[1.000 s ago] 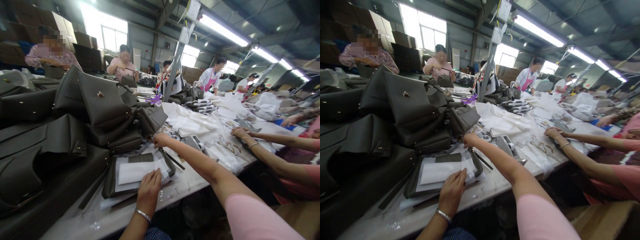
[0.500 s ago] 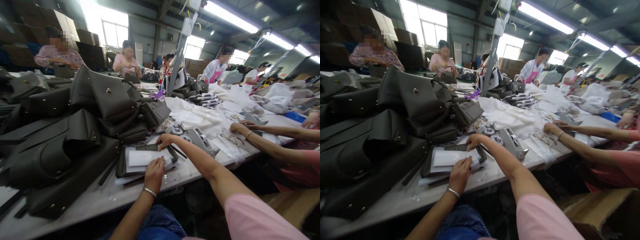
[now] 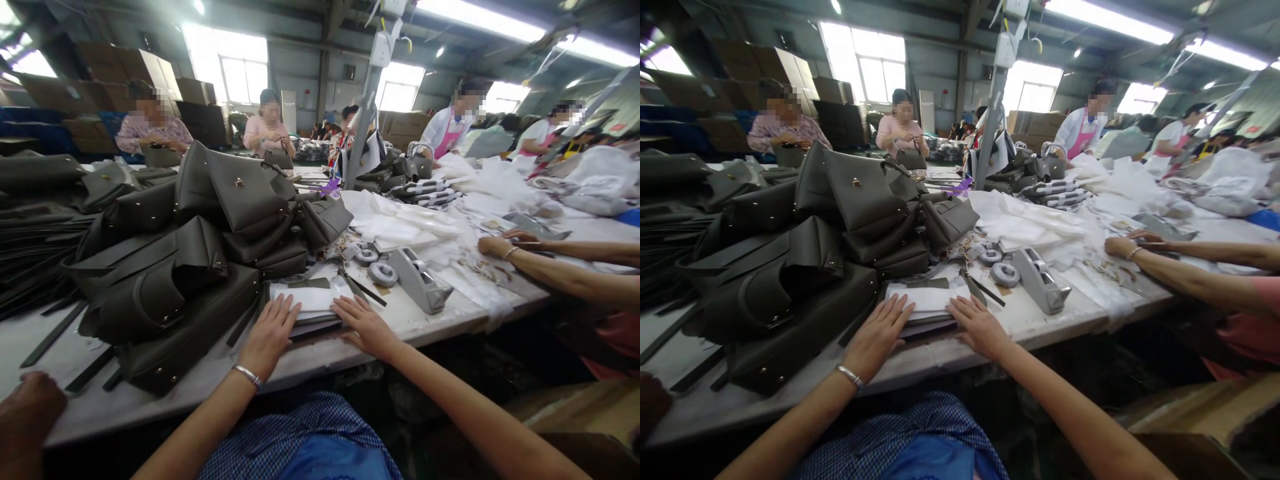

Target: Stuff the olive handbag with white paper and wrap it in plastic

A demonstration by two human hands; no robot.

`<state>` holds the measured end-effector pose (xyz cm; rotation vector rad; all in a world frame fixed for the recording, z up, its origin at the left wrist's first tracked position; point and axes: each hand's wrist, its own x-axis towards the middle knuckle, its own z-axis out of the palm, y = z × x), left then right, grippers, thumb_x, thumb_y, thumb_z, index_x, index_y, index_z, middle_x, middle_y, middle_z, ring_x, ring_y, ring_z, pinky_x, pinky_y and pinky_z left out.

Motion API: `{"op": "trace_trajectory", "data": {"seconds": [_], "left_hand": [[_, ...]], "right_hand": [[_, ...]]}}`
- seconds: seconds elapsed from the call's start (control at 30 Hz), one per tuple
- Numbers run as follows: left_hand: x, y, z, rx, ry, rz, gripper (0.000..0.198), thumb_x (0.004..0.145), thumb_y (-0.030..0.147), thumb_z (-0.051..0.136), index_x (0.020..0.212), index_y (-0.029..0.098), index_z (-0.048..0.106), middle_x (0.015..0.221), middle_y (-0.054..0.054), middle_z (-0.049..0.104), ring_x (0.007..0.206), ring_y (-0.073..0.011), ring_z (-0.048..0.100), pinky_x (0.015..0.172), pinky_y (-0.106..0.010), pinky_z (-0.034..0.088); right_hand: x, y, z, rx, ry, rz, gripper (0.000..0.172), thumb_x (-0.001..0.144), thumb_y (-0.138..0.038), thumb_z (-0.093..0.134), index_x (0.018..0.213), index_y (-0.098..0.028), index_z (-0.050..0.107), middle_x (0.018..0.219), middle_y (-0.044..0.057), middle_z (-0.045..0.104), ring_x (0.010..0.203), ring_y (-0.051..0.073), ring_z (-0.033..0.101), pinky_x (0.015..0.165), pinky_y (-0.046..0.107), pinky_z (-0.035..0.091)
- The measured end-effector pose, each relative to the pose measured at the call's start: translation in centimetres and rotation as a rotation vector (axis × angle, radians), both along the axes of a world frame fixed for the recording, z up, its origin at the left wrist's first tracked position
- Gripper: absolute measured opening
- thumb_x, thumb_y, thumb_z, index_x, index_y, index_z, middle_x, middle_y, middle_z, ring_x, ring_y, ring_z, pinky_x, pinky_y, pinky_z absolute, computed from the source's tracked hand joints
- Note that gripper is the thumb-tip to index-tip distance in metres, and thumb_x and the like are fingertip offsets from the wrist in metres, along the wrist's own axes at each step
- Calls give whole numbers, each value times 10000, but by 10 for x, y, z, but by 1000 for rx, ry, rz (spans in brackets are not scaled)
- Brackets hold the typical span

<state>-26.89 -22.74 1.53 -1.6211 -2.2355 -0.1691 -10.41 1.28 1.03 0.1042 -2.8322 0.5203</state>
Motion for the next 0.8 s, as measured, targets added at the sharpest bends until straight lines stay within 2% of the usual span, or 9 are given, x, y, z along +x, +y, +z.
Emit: {"op": "trace_trajectory", "data": {"seconds": [0.07,0.13,0.23,0.3,0.37,0.5,0.6,0.7,0.8], "left_hand": [[-8,-10,-15,15,30,-2,622,826,70,618,1427,167,490,1488,-114,478,1379,-295,443,1111,-446,445],[-11,-14,-33,62,44,-17,573,865,23,484,1415,183,508,1457,-93,517,1339,-260,497,1083,-425,477],[-13,-14,-50,126,28,-16,580,873,19,404,1416,191,511,1462,-83,510,1334,-243,504,1074,-418,488],[-14,-13,-54,153,6,-25,569,881,41,396,1416,198,511,1461,-74,511,1331,-237,508,1070,-418,493],[-17,-14,-54,172,-14,-44,559,890,65,400,1421,205,505,1453,-65,522,1328,-233,512,1064,-419,499],[-23,-19,-54,213,-27,-74,546,920,138,443,1460,213,445,1442,-52,538,1325,-229,515,1062,-407,501],[-24,-27,-57,261,-19,-43,605,953,195,446,1536,237,291,1454,-48,526,1325,-218,512,1056,-389,501],[-19,-31,-58,310,-25,10,651,964,208,420,1569,238,182,1466,-82,502,1330,-246,498,1071,-427,474],[-12,-29,-57,341,-50,27,688,958,262,451,1573,197,150,1466,-139,478,1341,-298,469,1082,-481,443]], "right_hand": [[8,-13,-12,-93,68,-82,467,942,-229,523,1409,-245,527,1472,91,504,1409,284,403,1199,525,283],[13,-29,-21,-278,85,-204,344,961,-269,484,1273,-265,629,1299,94,632,1239,273,565,1103,479,421],[14,-50,-30,-730,-57,-424,231,871,-360,606,1063,-247,670,1031,86,693,915,267,679,874,451,551],[10,-60,-33,-1116,-115,-541,250,766,-383,699,945,-218,643,932,68,670,863,252,677,827,427,565],[3,-68,-33,-1488,-57,-583,281,677,-356,754,862,-206,605,871,38,631,876,211,660,869,381,554],[-14,-83,-31,-1993,227,-667,315,527,-161,724,773,-223,537,776,-10,594,791,156,636,937,338,531],[-28,-94,-23,-2122,319,-653,361,515,-125,672,846,-231,574,858,8,659,857,180,655,907,336,531],[-42,-105,-8,-1978,204,-503,418,513,-108,657,917,-214,636,949,15,685,904,184,637,835,293,511],[-54,-114,5,-1843,147,-402,466,515,-93,623,966,-206,656,974,2,682,927,188,623,844,290,495]]}}
